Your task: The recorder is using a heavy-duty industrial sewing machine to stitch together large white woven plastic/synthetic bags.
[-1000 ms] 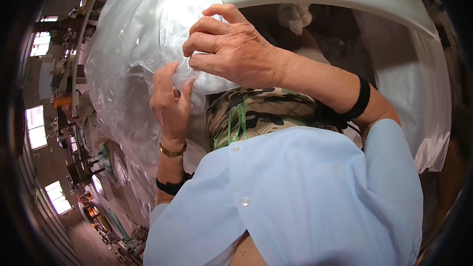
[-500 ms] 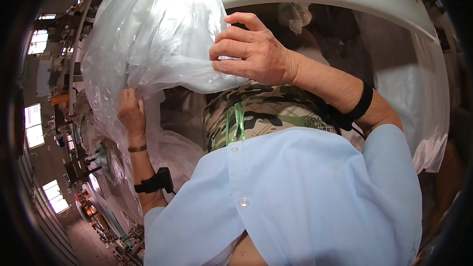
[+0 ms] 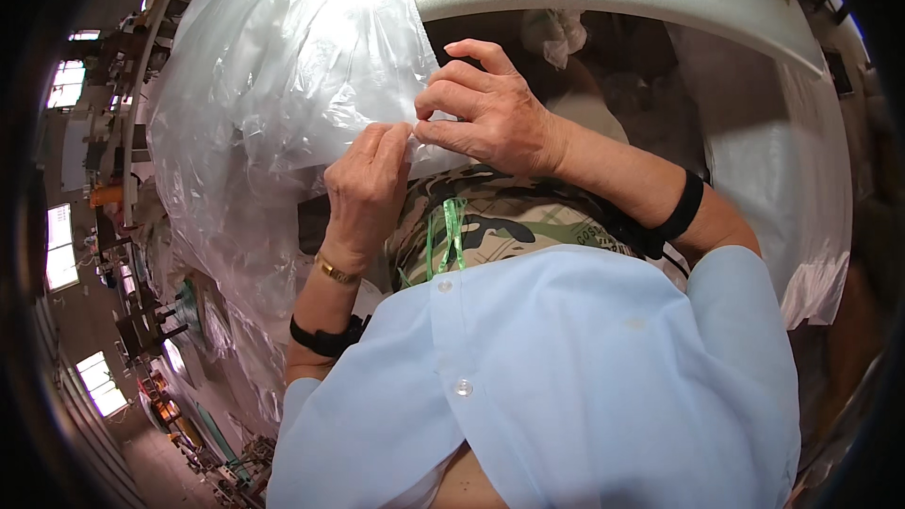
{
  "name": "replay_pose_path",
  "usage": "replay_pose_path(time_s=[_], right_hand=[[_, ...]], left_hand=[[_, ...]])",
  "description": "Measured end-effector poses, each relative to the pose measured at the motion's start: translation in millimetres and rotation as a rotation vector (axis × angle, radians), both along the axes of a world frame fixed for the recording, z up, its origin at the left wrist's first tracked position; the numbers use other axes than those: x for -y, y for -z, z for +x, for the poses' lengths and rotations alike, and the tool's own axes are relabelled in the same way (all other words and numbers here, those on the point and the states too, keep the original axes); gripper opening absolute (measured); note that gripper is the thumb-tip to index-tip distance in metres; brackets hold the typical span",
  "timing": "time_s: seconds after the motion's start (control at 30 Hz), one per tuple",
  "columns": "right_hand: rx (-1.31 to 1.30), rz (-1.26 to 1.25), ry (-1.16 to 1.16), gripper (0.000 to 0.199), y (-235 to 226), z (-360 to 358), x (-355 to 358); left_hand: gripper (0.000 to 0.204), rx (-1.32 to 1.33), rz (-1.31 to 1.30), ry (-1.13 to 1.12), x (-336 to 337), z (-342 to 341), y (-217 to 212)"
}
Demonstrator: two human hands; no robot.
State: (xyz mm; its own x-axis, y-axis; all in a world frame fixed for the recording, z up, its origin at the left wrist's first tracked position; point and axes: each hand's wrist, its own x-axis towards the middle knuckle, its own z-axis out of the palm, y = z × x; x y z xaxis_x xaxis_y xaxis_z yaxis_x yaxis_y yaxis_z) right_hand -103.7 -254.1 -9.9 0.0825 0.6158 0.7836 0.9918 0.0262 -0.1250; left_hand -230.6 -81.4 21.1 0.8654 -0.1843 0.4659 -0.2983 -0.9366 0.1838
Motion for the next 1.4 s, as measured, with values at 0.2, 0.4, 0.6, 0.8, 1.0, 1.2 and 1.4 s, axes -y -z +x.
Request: replay_pose_path(time_s=[0.2,0.4,0.6,0.8,1.0,1.2,1.4], right_hand=[[-0.53,-0.097,0.187,0.029,5,-21,23],[-1.676,-0.099,-0.172,0.022,34,-34,9],[-1.673,-0.017,-0.318,0.016,37,-41,8],[-1.69,-0.09,-0.254,0.022,32,-42,8],[-1.712,-0.179,-0.352,0.026,26,-41,15],[-1.707,-0.211,-0.299,0.027,18,-41,13],[-1.697,-0.131,-0.313,0.031,16,-45,14]], left_hand=[[0.026,0.028,0.013,0.025,-4,2,26],[0.024,0.046,0.031,0.037,0,2,31],[0.028,0.063,0.061,0.085,2,-7,23],[0.03,0.088,0.083,0.11,3,-8,19],[0.029,0.117,0.049,0.091,6,-12,15],[0.026,0.117,0.04,0.048,8,-12,10],[0.03,0.084,0.131,0.064,11,-16,10]])
